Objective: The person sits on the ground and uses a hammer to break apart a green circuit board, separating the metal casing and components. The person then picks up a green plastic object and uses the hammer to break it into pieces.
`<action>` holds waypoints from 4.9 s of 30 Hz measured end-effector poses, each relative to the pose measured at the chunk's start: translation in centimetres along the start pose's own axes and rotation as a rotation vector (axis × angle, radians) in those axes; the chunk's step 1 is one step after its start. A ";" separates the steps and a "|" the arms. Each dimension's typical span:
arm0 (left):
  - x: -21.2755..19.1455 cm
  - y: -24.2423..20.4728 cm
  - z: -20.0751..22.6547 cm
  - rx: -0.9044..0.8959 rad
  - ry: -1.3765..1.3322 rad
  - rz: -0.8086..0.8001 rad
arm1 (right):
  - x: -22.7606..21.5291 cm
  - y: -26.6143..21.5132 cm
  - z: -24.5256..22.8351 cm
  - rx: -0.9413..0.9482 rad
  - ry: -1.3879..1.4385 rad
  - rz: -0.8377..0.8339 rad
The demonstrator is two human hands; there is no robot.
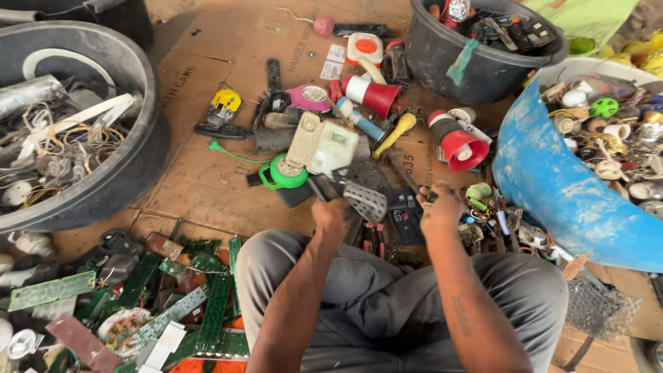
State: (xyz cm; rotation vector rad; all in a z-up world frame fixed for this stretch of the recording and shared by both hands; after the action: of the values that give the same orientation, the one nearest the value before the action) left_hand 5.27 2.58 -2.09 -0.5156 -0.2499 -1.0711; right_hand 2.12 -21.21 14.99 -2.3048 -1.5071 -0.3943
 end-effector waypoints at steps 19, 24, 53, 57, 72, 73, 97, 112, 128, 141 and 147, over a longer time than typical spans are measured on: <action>4.5 -6.1 5.6 -0.227 -0.050 -0.173 | -5.8 4.7 11.2 0.448 0.019 -0.119; 3.7 -5.2 10.4 -0.221 -0.141 -0.068 | -1.0 8.0 3.6 0.339 0.065 -0.158; 4.5 1.8 1.2 -0.136 1.612 -0.415 | -7.4 15.9 2.9 0.176 -2.068 -0.289; 3.5 4.8 0.1 0.373 1.751 -0.163 | -8.0 16.5 0.6 0.027 -1.930 -0.148; 6.8 -1.2 -2.9 0.111 1.764 -0.765 | -3.9 13.6 3.8 -0.215 -1.681 -0.385; 6.8 -0.8 -2.1 0.168 1.728 -0.728 | -3.9 13.8 3.8 -0.224 -1.686 -0.390; 6.3 2.0 4.3 0.514 1.981 -0.546 | -5.7 10.3 6.0 0.368 -2.179 -0.595; 10.9 -2.3 -1.6 0.055 1.964 -0.895 | -5.6 13.0 5.1 0.351 -2.097 -0.395; 7.8 0.0 -4.5 0.380 1.799 -0.990 | -2.4 8.8 8.2 0.140 -1.824 -0.882; 8.7 1.7 1.2 0.193 1.330 -0.695 | -5.3 7.2 16.6 0.042 -2.081 -1.140; 6.7 1.4 -4.2 0.054 1.852 -0.791 | -2.0 9.4 5.4 -0.302 -1.975 -0.543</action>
State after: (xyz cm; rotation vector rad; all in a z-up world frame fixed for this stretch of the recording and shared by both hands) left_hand 9.43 -4.17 -3.14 0.8198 1.2423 -1.8668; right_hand 10.17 -23.95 7.96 -2.0411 -2.7622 2.3154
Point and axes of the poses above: each hand's wrist, its own y-axis towards the middle knuckle, its own x-axis out of the palm, z = x × y, the point moved 4 cm from there along y, towards the middle knuckle, and after that the axes turned 2 degrees about -z, right-handed, at the moved point
